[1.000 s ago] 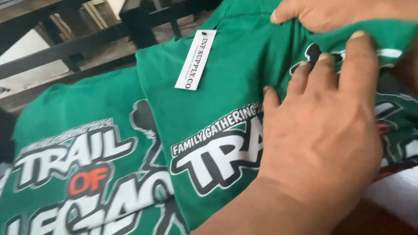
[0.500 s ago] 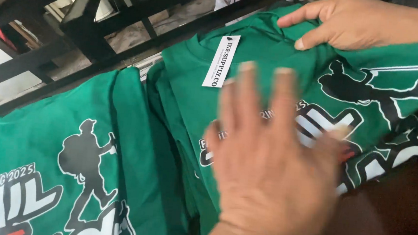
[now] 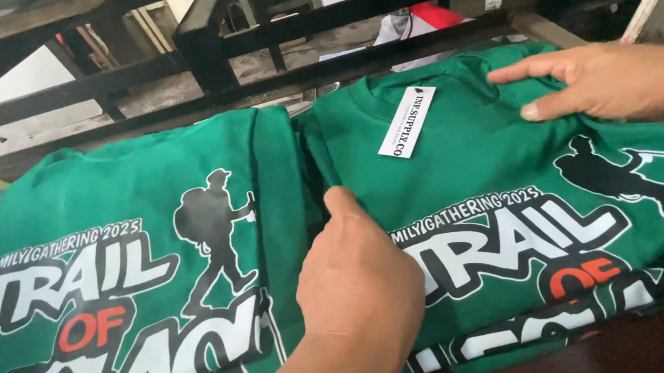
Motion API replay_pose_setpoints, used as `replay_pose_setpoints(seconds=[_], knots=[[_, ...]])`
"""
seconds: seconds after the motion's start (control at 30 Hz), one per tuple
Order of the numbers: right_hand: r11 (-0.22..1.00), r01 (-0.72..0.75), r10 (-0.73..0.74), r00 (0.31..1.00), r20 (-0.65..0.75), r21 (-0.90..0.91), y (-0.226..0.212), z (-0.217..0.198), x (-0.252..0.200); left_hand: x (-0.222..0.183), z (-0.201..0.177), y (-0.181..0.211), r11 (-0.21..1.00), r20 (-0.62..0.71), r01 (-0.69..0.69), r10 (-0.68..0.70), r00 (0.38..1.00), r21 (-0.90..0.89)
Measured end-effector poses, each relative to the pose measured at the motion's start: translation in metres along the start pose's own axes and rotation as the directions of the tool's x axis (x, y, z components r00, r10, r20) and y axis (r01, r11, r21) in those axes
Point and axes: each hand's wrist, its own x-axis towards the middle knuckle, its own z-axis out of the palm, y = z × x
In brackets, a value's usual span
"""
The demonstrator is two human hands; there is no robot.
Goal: Attaching plastic hang tags to green t-shirts and folding them for packaging.
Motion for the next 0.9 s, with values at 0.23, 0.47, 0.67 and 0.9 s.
replay_pose_setpoints(seconds=[0.23,0.47,0.67,0.9], knots=[[0.894,0.259,-0.331,0.932,-0.149,-0.367,0.083,-0.046,0.143,0.007,0.045,-0.02,0.748,-0.454,-0.549,0.663,0.596,0.373],[0.884,0.155,-0.238,0.961,-0.14,-0.44,0.013,0.079,0.029,0.035,0.101,-0.04,0.658,-0.273,-0.681,0.753,0.599,0.32],[0.883,0.182,-0.277,0.946,-0.167,-0.433,0.025,0.077,0.045,0.041,0.109,-0.035,0.669,-0.34,-0.622,0.743,0.576,0.407],[0.723,0.538,-0.69,0.589,-0.419,-0.433,0.084,0.102,0.107,0.028,0.042,0.006,0.735,-0.141,-0.503,0.617,0.774,0.455]])
